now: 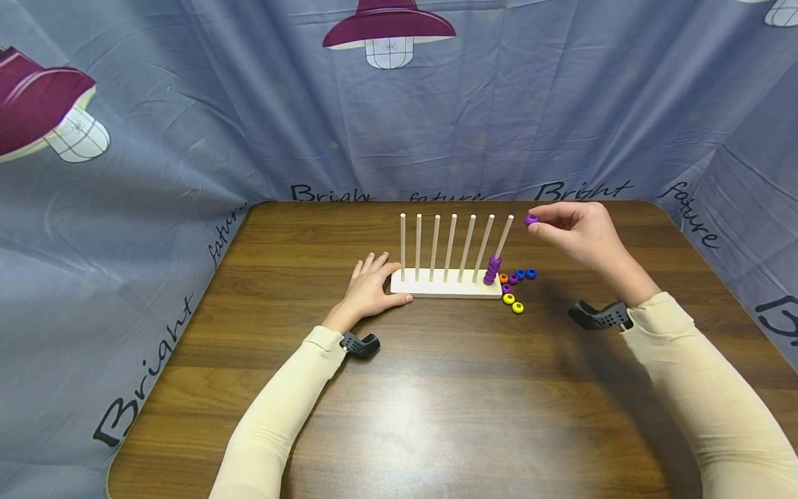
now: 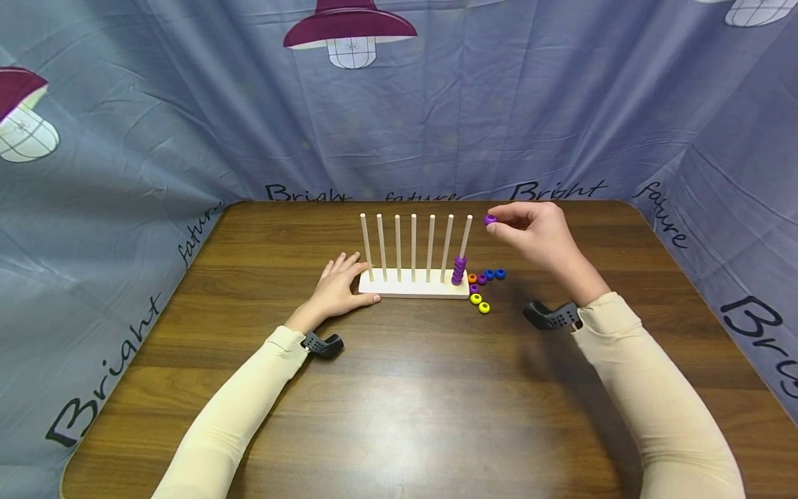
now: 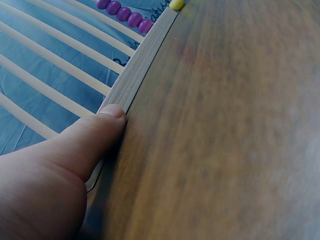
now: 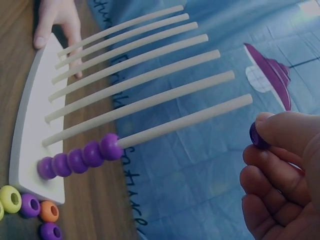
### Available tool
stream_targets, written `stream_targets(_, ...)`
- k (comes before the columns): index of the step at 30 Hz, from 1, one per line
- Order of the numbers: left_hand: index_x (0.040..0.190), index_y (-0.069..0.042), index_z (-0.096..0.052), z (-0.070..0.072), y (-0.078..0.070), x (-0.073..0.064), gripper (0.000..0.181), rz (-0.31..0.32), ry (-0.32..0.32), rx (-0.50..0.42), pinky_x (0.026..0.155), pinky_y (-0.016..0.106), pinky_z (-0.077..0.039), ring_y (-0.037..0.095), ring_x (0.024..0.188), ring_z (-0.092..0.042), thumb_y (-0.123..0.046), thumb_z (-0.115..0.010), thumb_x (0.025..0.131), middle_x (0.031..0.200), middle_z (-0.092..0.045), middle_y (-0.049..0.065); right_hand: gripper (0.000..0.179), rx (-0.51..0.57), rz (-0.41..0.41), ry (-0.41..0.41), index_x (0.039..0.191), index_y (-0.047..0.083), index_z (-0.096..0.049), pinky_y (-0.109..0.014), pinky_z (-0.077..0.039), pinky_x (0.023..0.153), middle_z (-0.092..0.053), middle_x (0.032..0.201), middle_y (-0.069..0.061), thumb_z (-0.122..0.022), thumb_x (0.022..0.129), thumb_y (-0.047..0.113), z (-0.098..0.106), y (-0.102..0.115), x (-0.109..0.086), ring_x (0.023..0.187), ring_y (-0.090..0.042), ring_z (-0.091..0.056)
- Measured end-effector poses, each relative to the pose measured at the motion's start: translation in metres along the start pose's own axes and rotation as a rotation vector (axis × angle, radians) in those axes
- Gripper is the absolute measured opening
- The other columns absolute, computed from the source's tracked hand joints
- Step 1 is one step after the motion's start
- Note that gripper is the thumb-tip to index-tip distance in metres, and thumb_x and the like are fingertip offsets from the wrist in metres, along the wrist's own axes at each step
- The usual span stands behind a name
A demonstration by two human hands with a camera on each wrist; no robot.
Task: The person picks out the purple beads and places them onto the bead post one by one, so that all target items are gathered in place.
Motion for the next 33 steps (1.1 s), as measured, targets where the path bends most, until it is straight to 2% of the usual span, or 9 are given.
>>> stream_targets(17,0.149,-0.018,-0.051,0.000,0.000,-0.001,0.080,-0.004,-0.004,0.000,0.129,0.059,-0.008,0.042,0.158,-0.015,-0.059,-0.074,0.084,0.167,-0.030,0.017,0.022,0.011,0.038,0.009,0.106,0.000,-0.079,-0.007,-0.048,0.061,-0.063,0.081,0.043,-0.079,0.087,0.011,-0.003,0.022,0.014,0.068,0.013,-0.063)
stream_targets(26,0.149,-0.018,-0.052,0.000,0.000,0.001,0.080,0.003,-0.004,0.012,0.129,0.059,-0.009,0.043,0.158,-0.018,-0.058,-0.074,0.083,0.167,-0.031,0.017,0.021,0.018,0.051,0.030,0.106,-0.001,-0.078,-0.007,-0.050,0.061,-0.064,0.080,0.041,-0.079,0.087,0.009,-0.010,0.026,0.018,0.068,0.013,-0.064)
stream_targets(33,0.149,-0.018,-0.051,0.000,0.000,0.000,0.081,0.004,-0.002,0.011,0.129,0.059,-0.009,0.042,0.158,-0.017,-0.059,-0.074,0.083,0.167,-0.031,0.016,0.022,0.021,0.034,0.033,0.106,0.000,-0.078,-0.007,-0.050,0.061,-0.067,0.081,0.035,-0.081,0.086,0.008,-0.012,0.025,0.018,0.068,0.012,-0.064)
Point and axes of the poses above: each hand's wrist, its own x-axis towards the middle knuckle, its own z-axis out of the back of the hand, y = z × x, the point moved 8 cm from there along x, towards the middle knuckle
